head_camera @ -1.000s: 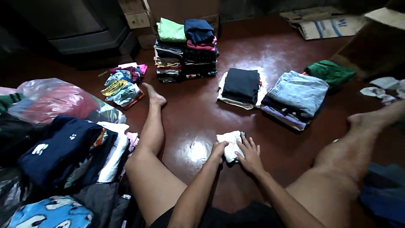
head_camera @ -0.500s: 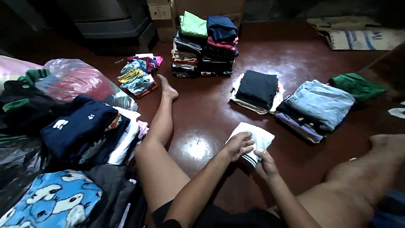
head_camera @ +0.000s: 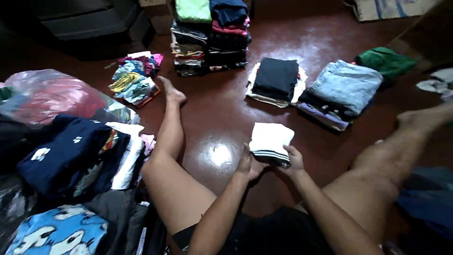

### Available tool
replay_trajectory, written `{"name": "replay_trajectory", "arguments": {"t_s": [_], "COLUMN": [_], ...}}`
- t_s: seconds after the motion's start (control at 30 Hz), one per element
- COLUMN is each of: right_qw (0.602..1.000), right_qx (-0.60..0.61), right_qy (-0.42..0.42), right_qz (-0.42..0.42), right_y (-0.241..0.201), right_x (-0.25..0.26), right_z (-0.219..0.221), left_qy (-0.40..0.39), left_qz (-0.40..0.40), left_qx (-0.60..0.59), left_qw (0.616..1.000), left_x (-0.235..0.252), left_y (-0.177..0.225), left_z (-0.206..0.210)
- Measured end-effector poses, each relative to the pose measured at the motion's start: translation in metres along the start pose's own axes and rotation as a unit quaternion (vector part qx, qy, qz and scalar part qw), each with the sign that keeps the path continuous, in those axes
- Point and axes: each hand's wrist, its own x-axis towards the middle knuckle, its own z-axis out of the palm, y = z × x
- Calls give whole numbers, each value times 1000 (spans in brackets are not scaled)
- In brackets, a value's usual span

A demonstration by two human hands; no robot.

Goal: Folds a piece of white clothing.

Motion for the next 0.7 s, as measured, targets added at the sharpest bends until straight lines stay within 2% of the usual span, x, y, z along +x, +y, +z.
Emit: {"name": "replay_trajectory", "arguments": {"t_s": [0.13, 0.2, 0.3, 0.4, 0.5, 0.6, 0.7], "right_qw": [990, 980, 966, 951, 938, 916, 906], "right_qx": [-102, -159, -237, -303, -347, -393, -413], "right_qy": [91, 110, 91, 53, -4, 5, 23], "right_qz": [-28, -42, -42, -23, 27, 77, 92], "right_y": [4, 9, 14, 16, 19, 16, 12], "right_x": [10, 12, 13, 17, 18, 19, 23], "right_z": [-12, -13, -13, -13, -22, -32, -42], "left_qy": [110, 164, 267, 298, 292, 296, 298], "left_qz": [37, 50, 61, 73, 102, 151, 214], "left_qx": [3, 28, 79, 104, 126, 138, 160], "left_qw": [993, 985, 958, 946, 943, 933, 917], "left_x": [8, 9, 11, 10, 1, -7, -19], "left_y": [-7, -8, -6, 7, 40, 91, 149], "left_z": [7, 7, 12, 11, 14, 19, 17]}}
